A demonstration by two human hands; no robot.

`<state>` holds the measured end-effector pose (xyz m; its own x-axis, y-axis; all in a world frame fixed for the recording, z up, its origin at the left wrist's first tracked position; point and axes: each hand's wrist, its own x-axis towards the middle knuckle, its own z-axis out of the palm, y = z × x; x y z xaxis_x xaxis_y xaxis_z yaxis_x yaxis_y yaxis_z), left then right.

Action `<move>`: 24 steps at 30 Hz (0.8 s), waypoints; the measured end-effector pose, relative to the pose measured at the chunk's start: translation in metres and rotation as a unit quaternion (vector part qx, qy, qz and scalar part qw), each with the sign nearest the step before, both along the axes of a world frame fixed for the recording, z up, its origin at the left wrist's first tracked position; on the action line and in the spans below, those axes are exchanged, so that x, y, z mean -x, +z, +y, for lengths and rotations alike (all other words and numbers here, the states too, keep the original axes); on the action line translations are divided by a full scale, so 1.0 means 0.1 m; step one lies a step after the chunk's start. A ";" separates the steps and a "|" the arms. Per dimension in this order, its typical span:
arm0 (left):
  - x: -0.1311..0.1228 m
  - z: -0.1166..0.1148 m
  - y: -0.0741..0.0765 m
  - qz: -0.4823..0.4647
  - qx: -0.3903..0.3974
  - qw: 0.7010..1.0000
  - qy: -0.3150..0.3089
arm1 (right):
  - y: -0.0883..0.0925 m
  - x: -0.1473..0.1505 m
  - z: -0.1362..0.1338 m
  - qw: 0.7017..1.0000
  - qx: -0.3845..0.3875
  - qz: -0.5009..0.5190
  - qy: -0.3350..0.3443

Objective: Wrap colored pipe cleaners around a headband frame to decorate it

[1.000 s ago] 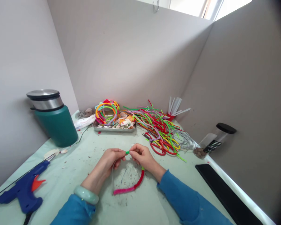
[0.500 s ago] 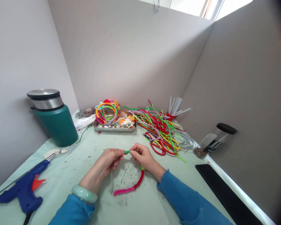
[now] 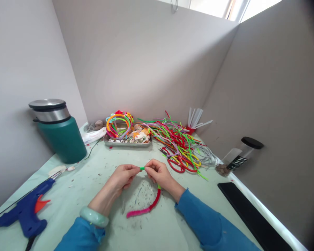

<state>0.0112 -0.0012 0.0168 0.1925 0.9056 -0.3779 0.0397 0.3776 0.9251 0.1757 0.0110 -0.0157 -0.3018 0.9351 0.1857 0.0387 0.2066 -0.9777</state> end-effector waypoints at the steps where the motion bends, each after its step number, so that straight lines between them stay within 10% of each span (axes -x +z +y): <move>1: 0.00 0.00 0.00 0.002 -0.005 1.000 -0.001 | 0.00 0.00 0.00 1.000 0.001 0.002 -0.002; 24: -0.01 0.01 -0.03 0.098 -0.099 0.989 -0.039 | -0.01 -0.01 0.00 0.999 -0.018 -0.046 -0.018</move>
